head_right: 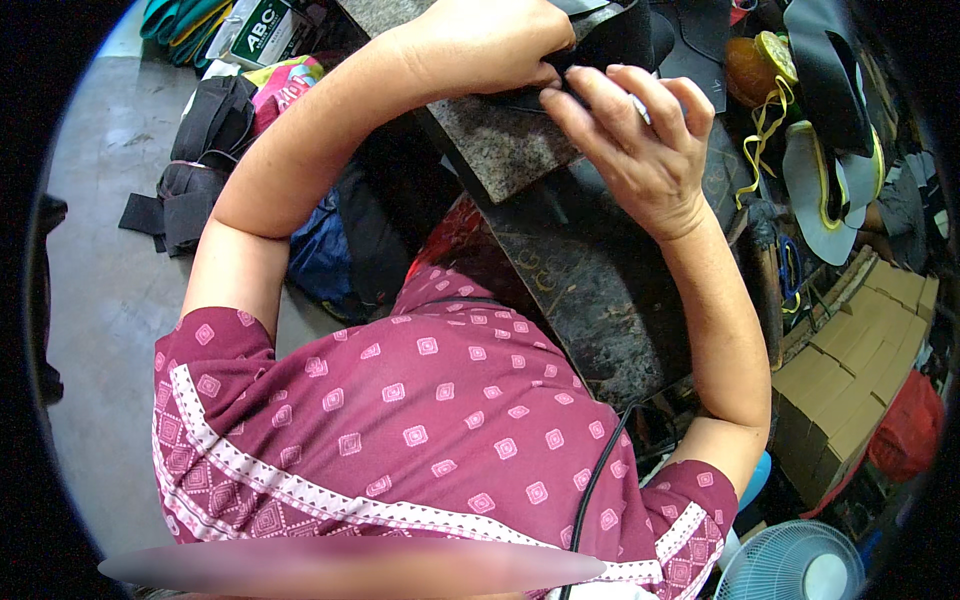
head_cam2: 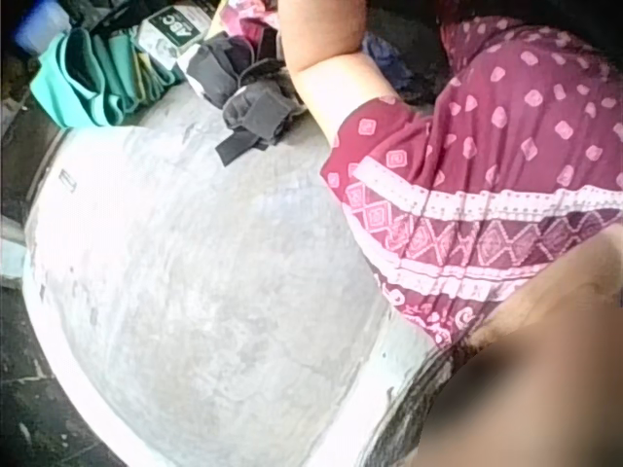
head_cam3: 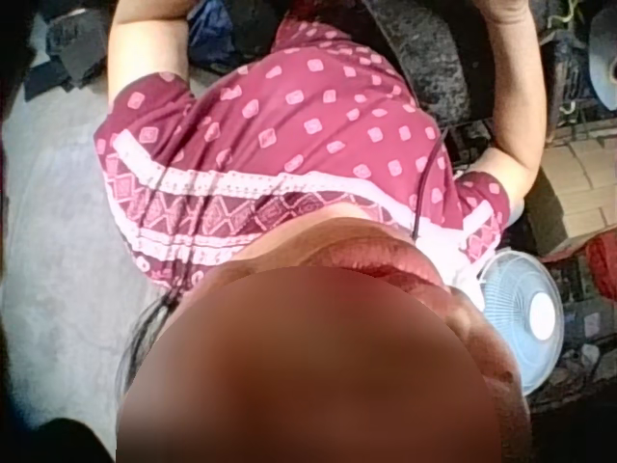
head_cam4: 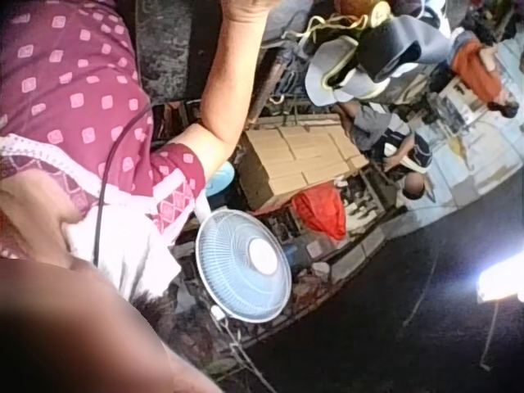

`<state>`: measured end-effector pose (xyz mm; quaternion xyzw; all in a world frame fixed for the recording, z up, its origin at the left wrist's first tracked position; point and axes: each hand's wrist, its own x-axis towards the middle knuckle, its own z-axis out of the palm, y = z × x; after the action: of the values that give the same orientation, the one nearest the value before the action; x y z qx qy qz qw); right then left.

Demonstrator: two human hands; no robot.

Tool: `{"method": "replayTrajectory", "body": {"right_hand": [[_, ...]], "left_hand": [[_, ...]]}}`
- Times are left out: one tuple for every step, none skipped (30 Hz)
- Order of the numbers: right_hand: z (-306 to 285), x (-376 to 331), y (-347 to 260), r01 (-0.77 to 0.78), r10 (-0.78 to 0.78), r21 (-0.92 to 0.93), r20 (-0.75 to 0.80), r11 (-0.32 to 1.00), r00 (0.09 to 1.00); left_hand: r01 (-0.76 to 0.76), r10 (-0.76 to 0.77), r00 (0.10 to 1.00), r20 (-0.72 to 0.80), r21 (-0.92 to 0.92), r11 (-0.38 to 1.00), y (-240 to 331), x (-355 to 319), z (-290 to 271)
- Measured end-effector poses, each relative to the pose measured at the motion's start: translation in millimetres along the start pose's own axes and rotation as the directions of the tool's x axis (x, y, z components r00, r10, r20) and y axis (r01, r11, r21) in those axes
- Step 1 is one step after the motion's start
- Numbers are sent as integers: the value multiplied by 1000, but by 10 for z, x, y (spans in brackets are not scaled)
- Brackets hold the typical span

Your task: The person assembles a slipper by hand. They place a black strap onto a grey sole, then use a hammer to tap the strap into place along the edges. The person repeatedly adjusts and taps the strap to secure it.

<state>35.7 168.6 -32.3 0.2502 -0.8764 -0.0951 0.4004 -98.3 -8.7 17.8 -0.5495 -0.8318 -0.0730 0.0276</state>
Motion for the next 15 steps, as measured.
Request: {"method": "replayTrajectory", "body": {"right_hand": [[11,-1,4,37,-35,60,-46,998,998],[5,-3,7,74,-72,71,-38,995,997],[7,-2,3,54,-54,118,-1,992,999],[-2,-1,-1,76,-81,150,27,986,996],[-4,2,-9,68,-74,178,26,982,997],[-4,8,-18,79,-88,196,36,977,995],[-6,15,-26,53,-71,226,71,973,995],[2,28,-24,89,-103,243,46,966,994],[9,43,-31,87,-104,273,46,958,994],[22,64,-22,86,-104,303,46,949,993],[37,89,-15,99,-122,303,58,948,991],[49,115,-3,112,-139,302,70,947,988],[75,152,24,158,-184,296,61,942,981],[91,179,45,103,-131,302,75,948,988],[109,207,83,92,-121,295,81,951,989]], "left_hand": [[7,-7,1000,12,3,1000,0,15,4],[14,-14,1000,25,5,1000,-4,24,7],[20,-20,999,38,7,1000,-1,29,13],[17,-17,999,33,6,1000,3,36,20],[12,-12,1000,27,6,1000,6,30,24],[7,-7,1000,20,6,1000,16,35,34],[5,-5,1000,-2,-1,1000,19,14,36],[3,-3,1000,-22,-8,1000,22,-17,38],[2,-3,999,-43,-15,1000,27,-27,38],[24,-24,1000,-20,2,1000,19,-56,31],[44,-44,999,2,19,999,16,-63,27],[63,-64,998,24,37,997,4,-65,16],[29,-24,997,-69,65,997,-22,-95,0],[-3,18,987,-159,95,995,-53,-114,-19],[-31,62,967,-247,129,991,-90,-143,-43]]}}
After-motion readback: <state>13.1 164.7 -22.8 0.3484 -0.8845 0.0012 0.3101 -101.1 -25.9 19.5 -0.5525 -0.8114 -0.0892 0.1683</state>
